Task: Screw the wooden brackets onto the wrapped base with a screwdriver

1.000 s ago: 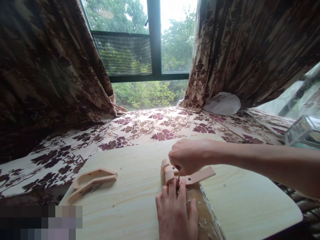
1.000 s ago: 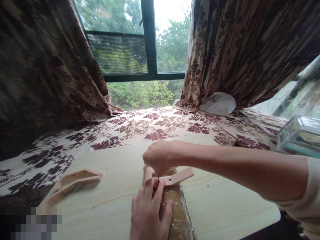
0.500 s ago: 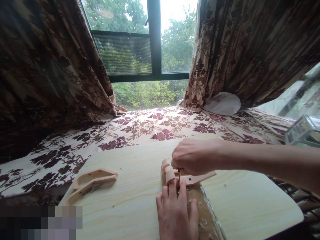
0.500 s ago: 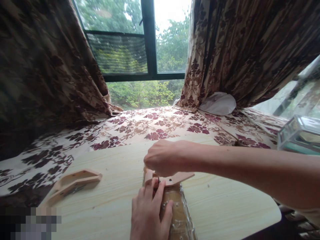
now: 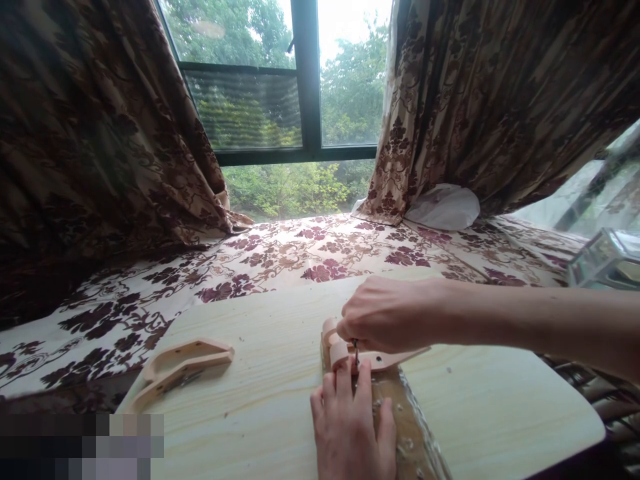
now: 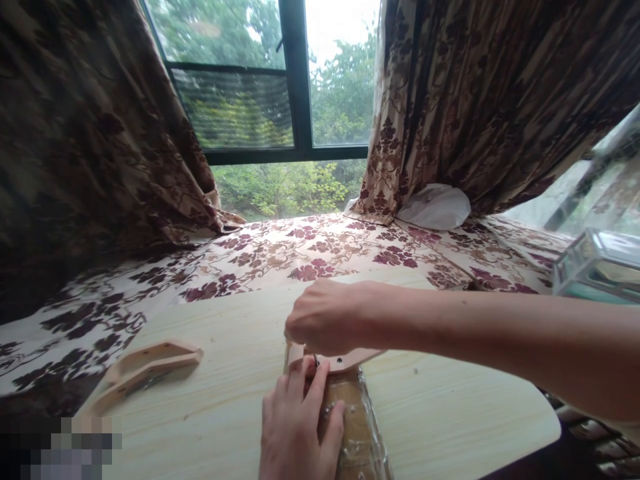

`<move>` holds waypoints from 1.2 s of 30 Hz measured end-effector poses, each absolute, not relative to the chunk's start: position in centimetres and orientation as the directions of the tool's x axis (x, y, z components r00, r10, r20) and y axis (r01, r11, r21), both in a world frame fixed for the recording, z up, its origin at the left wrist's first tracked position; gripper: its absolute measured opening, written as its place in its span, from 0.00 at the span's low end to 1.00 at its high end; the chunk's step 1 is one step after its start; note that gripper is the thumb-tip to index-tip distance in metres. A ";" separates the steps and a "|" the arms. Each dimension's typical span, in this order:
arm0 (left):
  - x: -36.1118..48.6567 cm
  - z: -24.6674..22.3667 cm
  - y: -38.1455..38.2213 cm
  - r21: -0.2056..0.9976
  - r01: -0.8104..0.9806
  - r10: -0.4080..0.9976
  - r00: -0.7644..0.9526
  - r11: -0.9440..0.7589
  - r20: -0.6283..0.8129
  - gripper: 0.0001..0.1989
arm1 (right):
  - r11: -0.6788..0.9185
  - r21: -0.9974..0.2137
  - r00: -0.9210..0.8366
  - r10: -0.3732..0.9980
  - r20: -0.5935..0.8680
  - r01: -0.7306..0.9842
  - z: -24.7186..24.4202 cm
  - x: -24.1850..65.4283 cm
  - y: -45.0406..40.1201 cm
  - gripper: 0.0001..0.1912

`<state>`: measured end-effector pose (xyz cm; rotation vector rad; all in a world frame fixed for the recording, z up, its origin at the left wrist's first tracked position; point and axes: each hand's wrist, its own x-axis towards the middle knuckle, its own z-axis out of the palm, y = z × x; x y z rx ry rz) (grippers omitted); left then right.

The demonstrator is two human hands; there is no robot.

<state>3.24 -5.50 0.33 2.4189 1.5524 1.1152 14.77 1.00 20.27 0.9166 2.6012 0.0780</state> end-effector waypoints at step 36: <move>3.1 0.2 -5.5 0.399 0.765 0.801 0.243 -0.505 0.548 0.21 | 0.636 0.047 -0.615 0.760 -0.210 0.770 18.7 16.2 3.0 0.13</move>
